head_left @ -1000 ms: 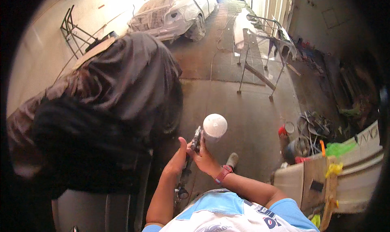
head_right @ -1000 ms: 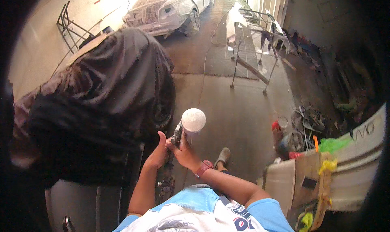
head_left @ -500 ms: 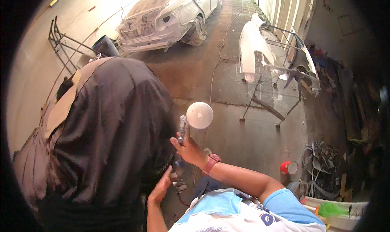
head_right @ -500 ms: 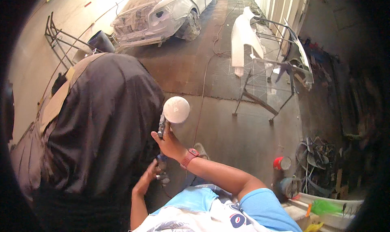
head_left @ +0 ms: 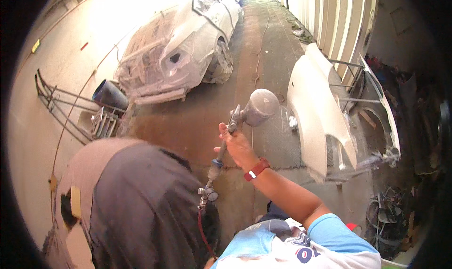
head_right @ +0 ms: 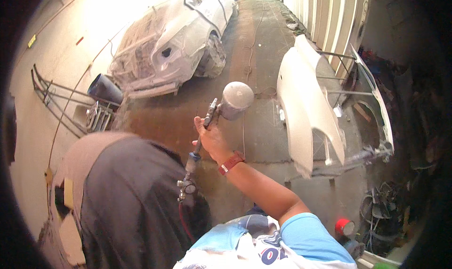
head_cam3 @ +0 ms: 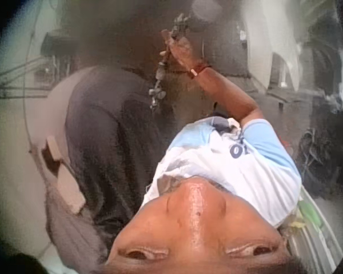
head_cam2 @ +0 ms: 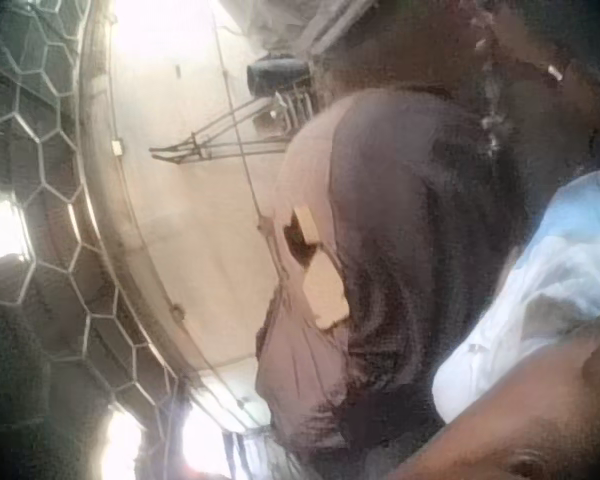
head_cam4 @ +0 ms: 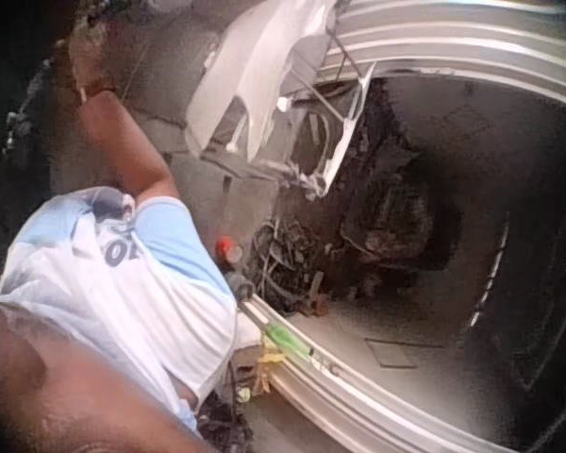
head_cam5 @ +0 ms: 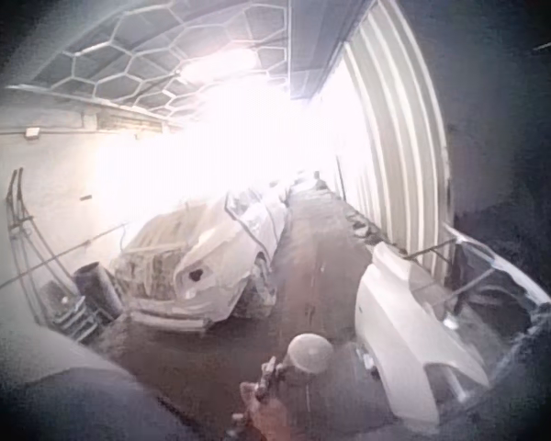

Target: The person sits on the floor and prepares a paint spray gun by pouring liquid from a can into the gun's cup, wiping the cup with a cloth, and attaching a hose. The person then stands and walks toward a white car, adjusting the spray gun before the clip ends.

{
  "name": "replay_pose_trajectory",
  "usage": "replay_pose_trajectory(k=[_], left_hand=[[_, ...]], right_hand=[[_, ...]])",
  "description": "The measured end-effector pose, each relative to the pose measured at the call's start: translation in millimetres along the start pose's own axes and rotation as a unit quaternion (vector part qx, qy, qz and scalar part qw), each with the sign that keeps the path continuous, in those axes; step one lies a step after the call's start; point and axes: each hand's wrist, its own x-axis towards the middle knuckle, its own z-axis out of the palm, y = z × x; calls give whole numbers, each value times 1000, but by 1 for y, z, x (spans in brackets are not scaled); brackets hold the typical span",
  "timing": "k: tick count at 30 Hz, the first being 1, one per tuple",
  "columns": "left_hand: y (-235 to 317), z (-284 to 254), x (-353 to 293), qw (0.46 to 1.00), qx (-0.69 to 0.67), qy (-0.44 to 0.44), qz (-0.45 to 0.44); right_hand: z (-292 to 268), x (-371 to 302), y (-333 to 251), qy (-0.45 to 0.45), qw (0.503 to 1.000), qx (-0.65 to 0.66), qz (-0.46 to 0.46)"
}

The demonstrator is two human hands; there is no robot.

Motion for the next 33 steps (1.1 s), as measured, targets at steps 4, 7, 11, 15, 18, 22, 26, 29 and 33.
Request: replay_pose_trajectory(k=[4, 7, 11, 15, 18, 22, 26, 29, 33], left_hand=[[117, -32, 116, 1000, 6, 14, -3], [215, -57, 206, 999, 20, 30, -6], [342, -98, 300, 999, 27, 38, -15], [440, -143, 376, 999, 4, 46, -26], [506, -170, 441, 998, -8, 47, -34], [583, -203, 552, 998, -10, 42, -44], [670, -269, 675, 998, -4, 39, -39], [745, -325, 756, 999, 0, 23, -30], [833, -403, 865, 1000, -1, -16, -5]], right_hand=[[-56, 157, -53, 20, 999, 17, -41], [-88, 265, -83, 54, 995, 4, -83], [-122, 395, -119, 66, 990, 74, -97], [-152, 525, -158, 112, 985, 126, -43], [-178, 607, -190, 160, 978, 126, -50], [-218, 723, -223, 203, 967, 113, -103], [-250, 850, -256, 282, 948, 107, -102], [-272, 938, -289, 347, 924, 105, -125], [-327, 1003, -328, 375, 904, 111, -173]])
